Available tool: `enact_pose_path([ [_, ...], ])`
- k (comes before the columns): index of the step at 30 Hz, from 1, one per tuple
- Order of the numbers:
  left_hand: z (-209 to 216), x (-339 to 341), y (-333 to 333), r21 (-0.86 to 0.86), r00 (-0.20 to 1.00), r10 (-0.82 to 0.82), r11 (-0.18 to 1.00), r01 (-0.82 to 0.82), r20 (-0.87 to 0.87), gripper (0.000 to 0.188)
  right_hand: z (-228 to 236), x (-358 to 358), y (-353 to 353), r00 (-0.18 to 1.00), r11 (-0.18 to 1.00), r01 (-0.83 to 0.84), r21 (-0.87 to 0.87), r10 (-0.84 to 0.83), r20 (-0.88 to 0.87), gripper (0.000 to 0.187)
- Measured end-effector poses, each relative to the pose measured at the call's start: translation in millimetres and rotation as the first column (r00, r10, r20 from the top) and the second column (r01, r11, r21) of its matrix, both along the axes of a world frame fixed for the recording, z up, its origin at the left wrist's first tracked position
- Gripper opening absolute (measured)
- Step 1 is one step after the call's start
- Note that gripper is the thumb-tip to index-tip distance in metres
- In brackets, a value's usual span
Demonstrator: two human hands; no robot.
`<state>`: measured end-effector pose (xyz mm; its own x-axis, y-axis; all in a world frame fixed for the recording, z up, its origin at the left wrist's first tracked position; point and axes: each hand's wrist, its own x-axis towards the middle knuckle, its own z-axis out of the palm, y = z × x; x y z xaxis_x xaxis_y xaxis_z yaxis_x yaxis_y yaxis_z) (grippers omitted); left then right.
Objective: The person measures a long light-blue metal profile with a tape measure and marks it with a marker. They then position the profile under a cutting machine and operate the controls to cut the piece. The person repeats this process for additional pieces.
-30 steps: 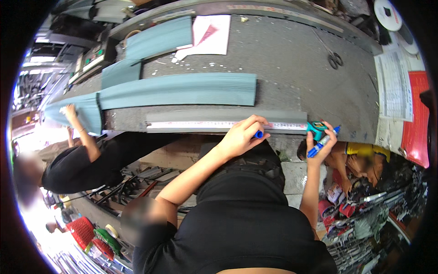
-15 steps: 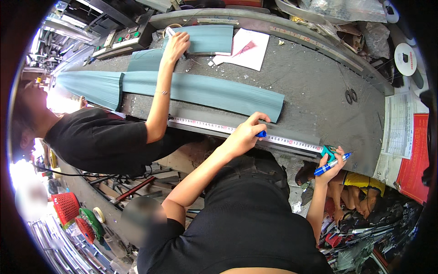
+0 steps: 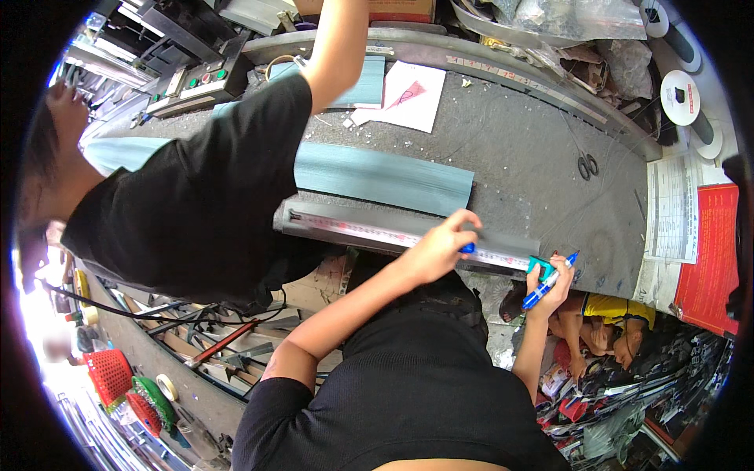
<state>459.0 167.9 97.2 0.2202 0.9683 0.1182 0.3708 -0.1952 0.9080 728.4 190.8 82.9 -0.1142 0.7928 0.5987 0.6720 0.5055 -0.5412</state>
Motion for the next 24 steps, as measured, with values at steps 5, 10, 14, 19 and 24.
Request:
enact_pose_path([
  [5, 44.9, 48.2, -2.9, 0.343, 0.999, -0.037, 0.939, 0.042, -0.02, 0.029, 7.8, 13.3, 2.1, 0.999, 0.995, 0.003, 0.1, -0.007, 0.046, 0.015],
  [10, 86.7, 12.5, -17.4, 0.457, 0.999, 0.037, 0.888, -0.041, 0.018, 0.028, 15.5, 19.8, 10.5, 0.995, 0.997, 0.071, 0.015, -0.069, -0.076, 0.011],
  [14, 81.3, -24.1, -20.6, 0.219, 0.974, 0.22, 0.949, -0.228, 0.062, 0.021, 21.2, -4.9, 33.2, 0.982, 0.998, 0.053, 0.029, -0.047, -0.182, 0.009],
  [19, 62.0, -37.0, -31.4, 0.003, 0.936, 0.344, 0.939, -0.345, -0.075, 0.017, 14.1, -89.1, 137.0, 0.997, 0.972, 0.012, 0.233, 0.005, -0.074, 0.018],
  [24, 59.5, -37.0, -40.7, -0.016, 0.9, 0.427, 0.903, -0.429, -0.085, 0.018, 2.1, -161.9, 215.3, 0.984, 0.95, 0.132, 0.283, -0.16, 0.077, 0.024],
])
